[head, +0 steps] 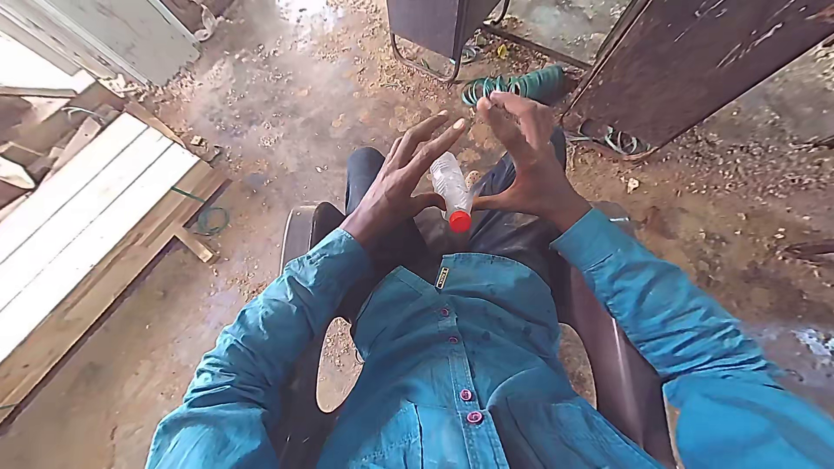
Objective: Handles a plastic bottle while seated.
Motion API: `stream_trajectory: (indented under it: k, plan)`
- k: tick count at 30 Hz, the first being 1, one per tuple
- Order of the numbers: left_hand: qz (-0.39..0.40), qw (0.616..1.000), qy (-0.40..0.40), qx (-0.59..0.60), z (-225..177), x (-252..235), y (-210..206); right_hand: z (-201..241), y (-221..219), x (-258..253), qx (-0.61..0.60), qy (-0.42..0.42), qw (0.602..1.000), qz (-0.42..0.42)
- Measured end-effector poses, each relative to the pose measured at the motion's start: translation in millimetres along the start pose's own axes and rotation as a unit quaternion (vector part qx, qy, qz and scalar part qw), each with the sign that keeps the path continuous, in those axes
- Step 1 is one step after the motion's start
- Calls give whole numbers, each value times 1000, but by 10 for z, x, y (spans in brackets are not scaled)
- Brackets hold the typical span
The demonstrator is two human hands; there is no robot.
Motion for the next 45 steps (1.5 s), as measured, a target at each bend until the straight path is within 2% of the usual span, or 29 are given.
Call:
stream_trajectory:
  k: [4,8,14,19,25,45]
  plan:
    - [42,999,-10,-5,7,10,-37,49,2,-7,37,46,998,-6]
    - [29,1000,-12,-5,2,7,-18,58,22,-17,47,49,998,-9]
    - [31,999,12,-21,-10,20,-6,69,9,-4,48,52,997,6]
    - [72,996,50,0,38,61,-7,81,6,5,62,64,996,14]
    - [42,997,57,12,29,62,11,89,26,8,77,68,995,14]
    - [31,998,51,17,9,50,14,71,20,5,76,75,994,13]
Point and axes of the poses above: each hand's wrist, its own x-axis away from the middle knuckle, its own y-axis out of the back of the hand, z = x × y, the point moved 2 cm from there along -x, towards the middle knuckle, and after that the axes turned 15 degrees about x, right-handed, at the moved point
